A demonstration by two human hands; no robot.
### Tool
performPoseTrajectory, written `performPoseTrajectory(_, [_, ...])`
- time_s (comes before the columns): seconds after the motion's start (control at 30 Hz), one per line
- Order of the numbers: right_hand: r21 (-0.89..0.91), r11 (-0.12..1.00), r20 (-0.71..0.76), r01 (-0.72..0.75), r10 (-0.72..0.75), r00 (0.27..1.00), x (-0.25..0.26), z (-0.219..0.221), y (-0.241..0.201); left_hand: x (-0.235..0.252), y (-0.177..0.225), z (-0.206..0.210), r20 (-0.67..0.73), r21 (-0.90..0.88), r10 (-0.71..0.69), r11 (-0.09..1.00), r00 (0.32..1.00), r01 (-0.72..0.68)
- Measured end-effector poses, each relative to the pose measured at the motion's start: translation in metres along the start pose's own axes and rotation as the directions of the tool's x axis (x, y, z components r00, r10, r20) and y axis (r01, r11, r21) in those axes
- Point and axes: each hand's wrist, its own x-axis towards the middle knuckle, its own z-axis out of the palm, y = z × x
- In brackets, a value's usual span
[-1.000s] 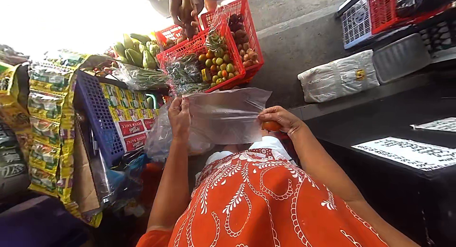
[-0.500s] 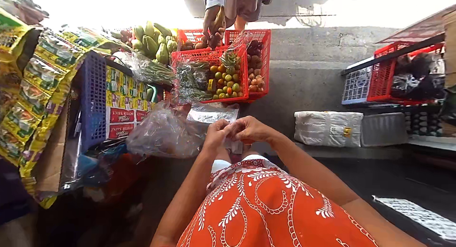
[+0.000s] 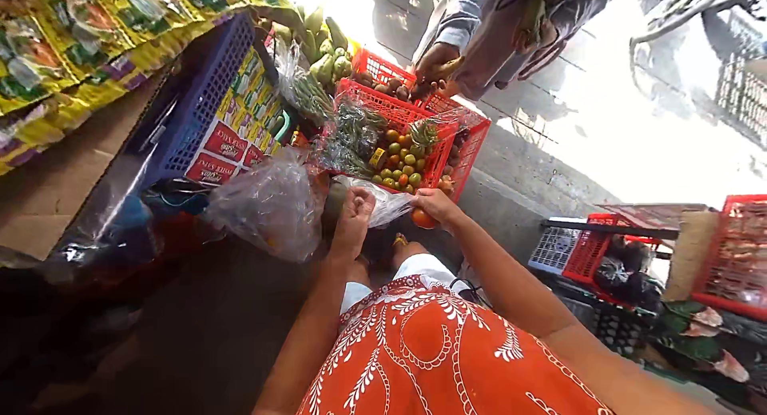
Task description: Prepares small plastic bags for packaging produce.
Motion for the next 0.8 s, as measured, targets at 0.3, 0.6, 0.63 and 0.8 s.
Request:
performPoseTrajectory(0.3, [-0.510, 0.842, 0.138, 0.174, -0.120, 0.983, 0.122, -0.035, -0.017, 0.047, -0.051, 0.023, -0.064, 0.848, 0.347, 0.513, 0.936, -0.133])
performPoseTrajectory(0.6, [-0.200, 0.978, 0.236, 0.061, -0.012, 0.972, 0.207, -0.150, 0.070, 0.166, -0.121, 0.124, -0.161, 0.949, 0.222, 0.304, 0.962, 0.088])
performPoseTrajectory(0.63, [-0.133, 0.991, 0.259, 0.016, 0.019, 0.966, 0.203, -0.170, 0.071, 0.173, -0.122, 0.134, -0.148, 0.945, 0.184, 0.317, 0.972, 0.084])
performPoseTrajectory(0.8, [0.426, 0.904, 0.335, -0.048, -0.108, 0.936, 0.169, -0.250, 0.073, 0.201, -0.125, 0.179, -0.162, 0.928, 0.043, 0.347, 0.986, 0.137])
